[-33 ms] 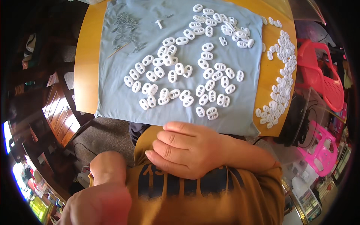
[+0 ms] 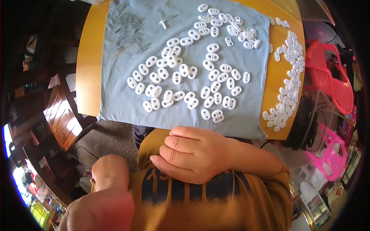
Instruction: The person is assembling small white plastic components by inserting metal pins into them.
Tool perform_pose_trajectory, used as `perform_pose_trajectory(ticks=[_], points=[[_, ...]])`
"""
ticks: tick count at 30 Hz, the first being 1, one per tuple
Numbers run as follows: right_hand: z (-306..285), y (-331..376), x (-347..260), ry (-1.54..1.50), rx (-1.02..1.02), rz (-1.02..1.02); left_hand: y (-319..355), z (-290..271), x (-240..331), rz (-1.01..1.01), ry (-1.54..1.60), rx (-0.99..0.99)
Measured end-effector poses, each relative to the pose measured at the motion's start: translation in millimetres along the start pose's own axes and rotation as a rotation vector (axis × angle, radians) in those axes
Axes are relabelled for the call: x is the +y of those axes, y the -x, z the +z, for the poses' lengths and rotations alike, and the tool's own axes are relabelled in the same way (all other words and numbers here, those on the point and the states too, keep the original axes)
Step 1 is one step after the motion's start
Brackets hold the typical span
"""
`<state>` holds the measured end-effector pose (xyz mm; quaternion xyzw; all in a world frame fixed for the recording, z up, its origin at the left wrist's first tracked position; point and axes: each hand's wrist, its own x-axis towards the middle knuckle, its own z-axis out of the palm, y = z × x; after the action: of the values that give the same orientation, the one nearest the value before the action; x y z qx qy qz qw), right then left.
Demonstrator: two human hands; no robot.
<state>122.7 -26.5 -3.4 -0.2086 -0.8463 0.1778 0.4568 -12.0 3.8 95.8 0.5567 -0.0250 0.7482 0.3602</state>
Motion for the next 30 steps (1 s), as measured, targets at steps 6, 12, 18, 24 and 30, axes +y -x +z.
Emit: perform_pose_trajectory(ticks=[6, 12, 18, 24, 30], points=[[2, 2, -1, -0.088, -0.031, -0.033, -4, 4, -3, 0.157, 0.073, 0.043], [2, 3, -3, -0.08, 0.005, -0.023, -3, 8, 4, -0.045, 0.121, -0.074], [2, 2, -5, -0.105, 0.019, -0.056, -6, 20, 2, -0.021, 0.107, 0.041], [5, 6, -5, -0.119, 0.018, -0.029, -1, 6, 6, -0.035, 0.115, -0.184], [5, 5, -6, -0.121, 0.009, -0.007, -6, 26, 2, 0.125, -0.127, 0.114]])
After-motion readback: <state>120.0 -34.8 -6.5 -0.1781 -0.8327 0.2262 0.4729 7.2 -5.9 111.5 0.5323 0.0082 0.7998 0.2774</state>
